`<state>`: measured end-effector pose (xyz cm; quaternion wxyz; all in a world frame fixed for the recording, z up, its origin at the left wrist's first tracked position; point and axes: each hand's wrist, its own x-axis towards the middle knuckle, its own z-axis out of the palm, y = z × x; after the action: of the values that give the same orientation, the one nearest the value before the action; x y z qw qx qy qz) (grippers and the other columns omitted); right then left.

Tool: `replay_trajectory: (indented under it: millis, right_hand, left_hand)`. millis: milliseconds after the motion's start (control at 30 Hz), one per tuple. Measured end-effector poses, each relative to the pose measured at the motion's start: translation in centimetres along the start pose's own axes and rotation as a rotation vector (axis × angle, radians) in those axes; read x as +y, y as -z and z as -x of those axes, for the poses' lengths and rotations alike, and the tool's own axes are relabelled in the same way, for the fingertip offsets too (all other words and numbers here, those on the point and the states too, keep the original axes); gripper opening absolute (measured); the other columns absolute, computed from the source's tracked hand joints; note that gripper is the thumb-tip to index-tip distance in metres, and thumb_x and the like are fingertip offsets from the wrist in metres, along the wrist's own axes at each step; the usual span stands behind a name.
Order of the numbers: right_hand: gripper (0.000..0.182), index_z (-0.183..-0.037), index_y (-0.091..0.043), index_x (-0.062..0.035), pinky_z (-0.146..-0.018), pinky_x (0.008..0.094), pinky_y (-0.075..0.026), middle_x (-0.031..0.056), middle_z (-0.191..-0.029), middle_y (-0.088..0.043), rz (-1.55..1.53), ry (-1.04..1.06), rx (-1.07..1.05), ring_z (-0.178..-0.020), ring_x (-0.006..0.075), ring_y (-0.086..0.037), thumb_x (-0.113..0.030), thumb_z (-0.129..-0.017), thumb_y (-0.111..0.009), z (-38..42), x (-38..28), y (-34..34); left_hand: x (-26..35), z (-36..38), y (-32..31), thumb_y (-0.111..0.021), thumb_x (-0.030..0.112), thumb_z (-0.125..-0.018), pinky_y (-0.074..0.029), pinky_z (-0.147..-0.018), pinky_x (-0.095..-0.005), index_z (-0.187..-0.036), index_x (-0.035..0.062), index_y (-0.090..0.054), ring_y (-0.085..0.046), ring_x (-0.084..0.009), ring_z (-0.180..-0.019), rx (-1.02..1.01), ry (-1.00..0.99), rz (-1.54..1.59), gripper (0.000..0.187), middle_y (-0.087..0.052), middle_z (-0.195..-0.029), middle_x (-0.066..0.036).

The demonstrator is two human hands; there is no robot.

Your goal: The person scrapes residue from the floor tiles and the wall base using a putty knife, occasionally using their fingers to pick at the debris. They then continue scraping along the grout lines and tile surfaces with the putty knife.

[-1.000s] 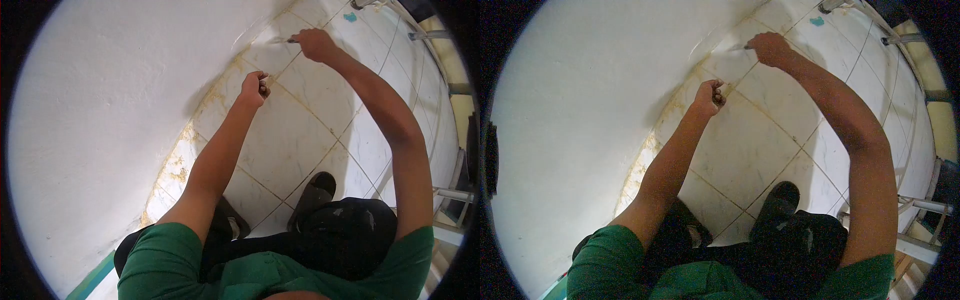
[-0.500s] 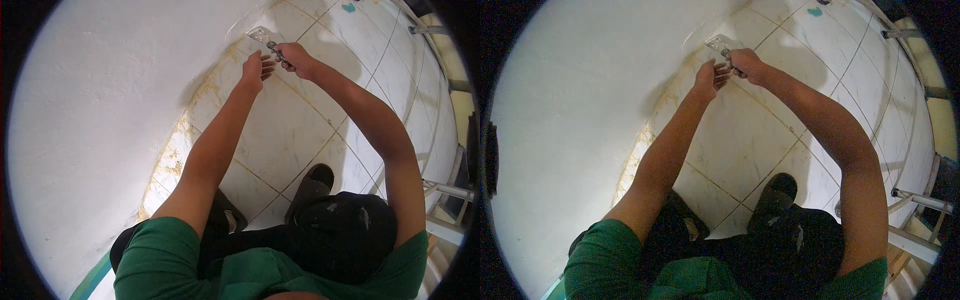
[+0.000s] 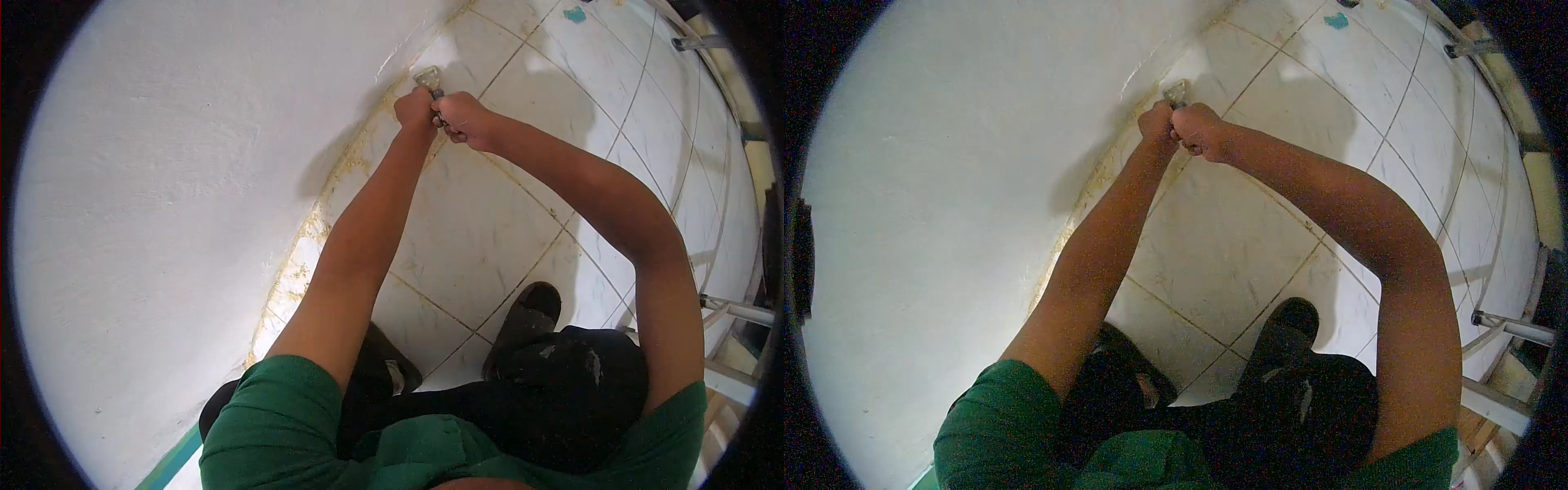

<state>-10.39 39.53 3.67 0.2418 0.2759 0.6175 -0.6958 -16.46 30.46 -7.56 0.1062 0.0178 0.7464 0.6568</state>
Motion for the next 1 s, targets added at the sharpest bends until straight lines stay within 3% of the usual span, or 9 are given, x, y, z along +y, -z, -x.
replay_trajectory:
  millis: [67,233,333,467,767,867,1000]
  right_hand:
    - [0.014,-0.069,-0.051,-0.0049,-0.039,0.0307,-0.025,0.005,-0.059,-0.045,-0.002,-0.016,-0.019,-0.047,0.0141,-0.037,-0.011,-0.08,-0.045,-0.7,-0.1,0.0]
    - [0.012,-0.071,-0.048,-0.0077,-0.039,0.0292,-0.023,0.0036,-0.059,-0.045,-0.136,-0.104,-0.046,-0.045,0.0115,-0.033,-0.011,-0.081,-0.043,-0.4,-2.0,-0.8]
    - [0.011,-0.077,-0.046,-0.009,-0.037,0.0252,-0.02,0.0017,-0.061,-0.045,-0.2,-0.148,-0.081,-0.042,0.0081,-0.029,-0.013,-0.086,-0.042,0.2,-2.3,-0.5]
    - [0.008,-0.08,-0.043,-0.0109,-0.035,0.0225,-0.018,0.0001,-0.062,-0.046,-0.284,-0.163,-0.107,-0.041,0.0054,-0.026,-0.013,-0.088,-0.041,-0.5,-3.1,-0.5]
    - [0.006,-0.083,-0.04,-0.0123,-0.035,0.0206,-0.018,-0.0017,-0.062,-0.043,-0.358,-0.178,-0.138,-0.041,0.0043,-0.025,-0.013,-0.089,-0.039,0.1,-2.3,-0.3]
    - [0.008,-0.081,-0.041,-0.0122,-0.036,0.0205,-0.018,-0.0014,-0.062,-0.043,-0.351,-0.153,-0.203,-0.043,0.0043,-0.026,-0.01,-0.088,-0.038,-0.2,-3.3,-0.5]
    - [0.01,-0.078,-0.045,-0.0109,-0.038,0.0219,-0.019,-0.0003,-0.062,-0.044,-0.297,-0.133,-0.122,-0.044,0.0063,-0.027,-0.008,-0.085,-0.038,0.5,-4.2,-1.8]
  left_hand:
    - [-1.1,-0.7,0.2,-0.053,0.009,-0.073,-0.037,-0.039,-0.0387,-0.073,-0.0036,-0.054,-0.053,-0.0241,-0.052,0.028,0.029,-0.025,0.013,-0.055,-0.069,-0.014]
    - [5.2,-1.1,-0.5,-0.053,0.012,-0.074,-0.035,-0.037,-0.0368,-0.08,-0.0031,-0.052,-0.051,-0.0225,-0.051,0.305,0.746,0.368,0.016,-0.055,-0.07,-0.015]
    - [4.1,-1.4,-0.2,-0.052,0.013,-0.076,-0.035,-0.037,-0.0354,-0.079,-0.0014,-0.052,-0.051,-0.0209,-0.053,0.206,0.661,0.457,0.015,-0.054,-0.071,-0.014]
    - [3.1,-2.7,0.3,-0.05,0.013,-0.077,-0.035,-0.039,-0.0348,-0.08,-0.0001,-0.052,-0.051,-0.02,-0.056,0.069,0.586,0.319,0.014,-0.054,-0.071,-0.013]
    - [4.2,-1.6,0.5,-0.047,0.013,-0.078,-0.037,-0.043,-0.0342,-0.084,0.0027,-0.053,-0.051,-0.018,-0.063,0.094,0.699,0.438,0.014,-0.052,-0.073,-0.011]
    - [2.1,-3.9,-0.3,-0.045,0.013,-0.078,-0.037,-0.042,-0.0344,-0.086,0.0021,-0.053,-0.05,-0.0178,-0.059,0.196,0.763,0.5,0.016,-0.052,-0.074,-0.011]
    - [1.4,-4.9,1.3,-0.047,0.012,-0.075,-0.034,-0.038,-0.0348,-0.08,0.0015,-0.054,-0.047,-0.0183,-0.049,-0.051,0.595,0.11,0.014,-0.052,-0.068,-0.01]
